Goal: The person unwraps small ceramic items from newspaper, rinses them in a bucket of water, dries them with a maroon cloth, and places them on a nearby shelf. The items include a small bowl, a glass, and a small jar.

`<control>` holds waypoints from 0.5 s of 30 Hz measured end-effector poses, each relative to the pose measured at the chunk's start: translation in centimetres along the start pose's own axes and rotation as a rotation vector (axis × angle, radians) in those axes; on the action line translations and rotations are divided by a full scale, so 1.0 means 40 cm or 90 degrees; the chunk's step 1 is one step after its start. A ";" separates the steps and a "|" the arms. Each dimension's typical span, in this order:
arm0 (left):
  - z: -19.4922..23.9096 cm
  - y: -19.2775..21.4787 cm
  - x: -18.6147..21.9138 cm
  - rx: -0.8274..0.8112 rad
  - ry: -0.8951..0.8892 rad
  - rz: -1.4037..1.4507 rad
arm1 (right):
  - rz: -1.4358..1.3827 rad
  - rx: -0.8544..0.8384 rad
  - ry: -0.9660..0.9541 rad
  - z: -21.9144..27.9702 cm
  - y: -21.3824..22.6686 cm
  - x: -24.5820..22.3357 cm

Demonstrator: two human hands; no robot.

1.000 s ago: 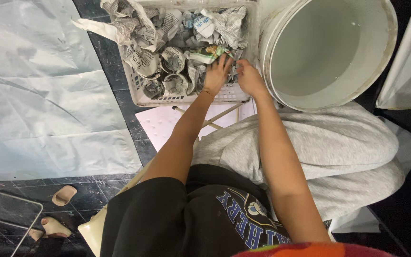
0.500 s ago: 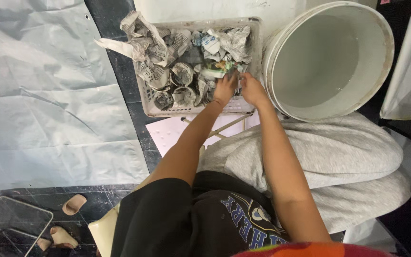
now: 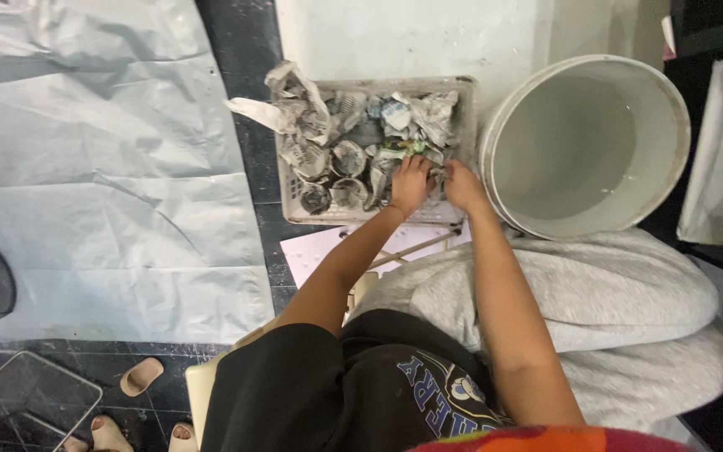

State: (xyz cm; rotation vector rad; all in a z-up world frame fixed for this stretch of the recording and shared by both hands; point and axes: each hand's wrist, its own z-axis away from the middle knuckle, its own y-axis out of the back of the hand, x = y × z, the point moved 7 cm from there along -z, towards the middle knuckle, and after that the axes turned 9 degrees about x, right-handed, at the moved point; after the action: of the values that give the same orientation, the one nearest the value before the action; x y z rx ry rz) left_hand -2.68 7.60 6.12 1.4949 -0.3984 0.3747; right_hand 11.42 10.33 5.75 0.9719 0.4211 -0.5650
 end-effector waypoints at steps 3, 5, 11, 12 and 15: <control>-0.013 0.122 0.004 0.132 0.050 0.105 | 0.028 0.072 0.126 -0.006 0.014 -0.014; -0.013 0.147 0.007 0.197 0.087 0.169 | 0.010 0.060 0.106 -0.008 0.025 -0.025; 0.024 0.071 -0.061 0.168 0.280 0.503 | -0.165 0.020 0.032 0.027 0.094 -0.116; 0.025 0.067 -0.062 0.158 0.294 0.489 | -0.180 -0.001 -0.002 0.039 0.094 -0.119; 0.019 0.054 -0.057 0.112 0.324 0.521 | -0.138 0.029 0.006 0.040 0.115 -0.142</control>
State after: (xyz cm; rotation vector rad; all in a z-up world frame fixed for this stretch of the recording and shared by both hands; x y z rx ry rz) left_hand -5.73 6.93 6.94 1.2842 -0.5616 1.4337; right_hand 9.98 12.42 12.77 0.9791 0.5277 -0.7680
